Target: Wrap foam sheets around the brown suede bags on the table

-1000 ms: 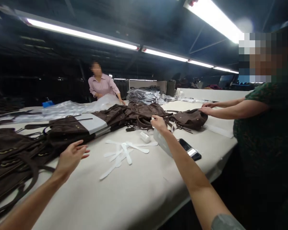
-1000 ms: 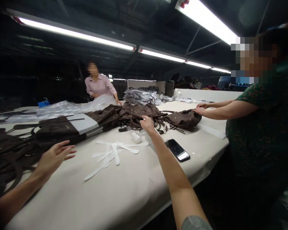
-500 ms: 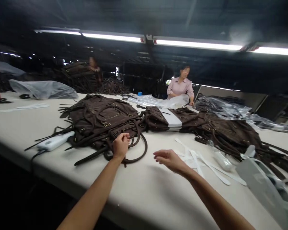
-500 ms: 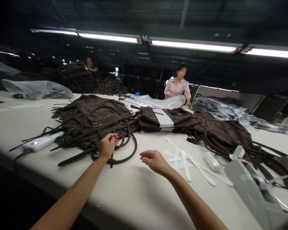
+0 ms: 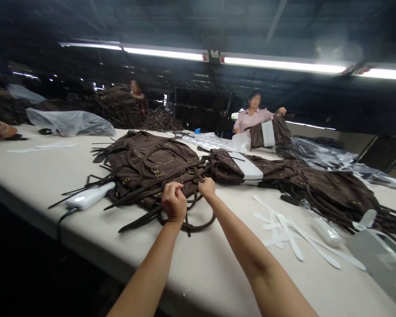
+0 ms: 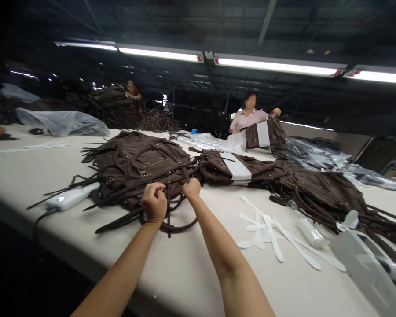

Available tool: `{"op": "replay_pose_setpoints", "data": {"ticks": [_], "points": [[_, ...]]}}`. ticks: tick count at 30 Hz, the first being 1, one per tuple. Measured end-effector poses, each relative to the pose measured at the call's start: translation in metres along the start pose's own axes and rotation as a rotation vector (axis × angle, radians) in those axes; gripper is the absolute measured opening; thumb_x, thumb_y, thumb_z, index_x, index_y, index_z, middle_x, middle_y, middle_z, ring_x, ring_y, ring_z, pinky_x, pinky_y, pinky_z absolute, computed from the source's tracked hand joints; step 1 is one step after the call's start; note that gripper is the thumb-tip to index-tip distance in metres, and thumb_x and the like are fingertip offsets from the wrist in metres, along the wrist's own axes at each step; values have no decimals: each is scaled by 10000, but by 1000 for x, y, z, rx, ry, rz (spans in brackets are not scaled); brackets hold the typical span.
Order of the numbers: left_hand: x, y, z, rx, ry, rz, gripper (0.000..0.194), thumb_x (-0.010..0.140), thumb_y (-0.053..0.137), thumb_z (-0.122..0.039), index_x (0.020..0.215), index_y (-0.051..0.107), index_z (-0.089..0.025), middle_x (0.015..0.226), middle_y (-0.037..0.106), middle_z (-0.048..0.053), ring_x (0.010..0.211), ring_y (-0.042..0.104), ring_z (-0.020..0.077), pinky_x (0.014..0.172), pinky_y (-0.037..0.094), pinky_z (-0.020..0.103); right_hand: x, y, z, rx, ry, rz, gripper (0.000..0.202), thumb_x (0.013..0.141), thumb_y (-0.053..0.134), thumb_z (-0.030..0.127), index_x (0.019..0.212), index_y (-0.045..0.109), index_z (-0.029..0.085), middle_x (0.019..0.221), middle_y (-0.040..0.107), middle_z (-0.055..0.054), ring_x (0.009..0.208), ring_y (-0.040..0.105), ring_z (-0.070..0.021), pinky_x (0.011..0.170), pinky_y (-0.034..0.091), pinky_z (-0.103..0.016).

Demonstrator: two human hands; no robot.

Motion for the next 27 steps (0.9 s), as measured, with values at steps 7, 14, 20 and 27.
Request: {"op": "replay_pose_setpoints", "data": {"ticks": [7,14,20,27], "points": [[2,-45,-25,29,93,-126,213,865,420,-94,873,623,-158,993,622,113,1023,583,211,951,471,394,-65,-90,58,468,-72,109,123,615,571,120,651,467,175,697,597,-18,428,349,-35,369,261,-162],[20,-116,-14,248,12,214,290,905,485,-352,1080,584,-143,1182,592,172,1155,533,280,1034,407,447,-128,-201,-2,871,71,164,212,543,720,103,699,580,135,707,554,13,399,210,25,287,165,-93],[15,-90,-9,591,-288,711,541,759,680,-356,1175,526,-46,1221,557,313,1205,494,414,996,364,550,-146,-190,-71,958,294,94,321,554,765,116,820,592,155,740,575,10,434,332,2,319,305,-78],[14,-73,-79,406,-317,709,177,880,533,-194,1046,586,-165,990,706,123,928,676,201,805,503,283,-153,-179,-98,806,333,124,591,520,890,301,1028,633,144,754,631,-23,483,477,-61,359,429,-125]]}}
Point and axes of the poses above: each hand's wrist, its own x-axis towards the middle knuckle, its own y-axis out of the palm, z = x × y, the point moved 1 cm from there along x, towards the middle knuckle
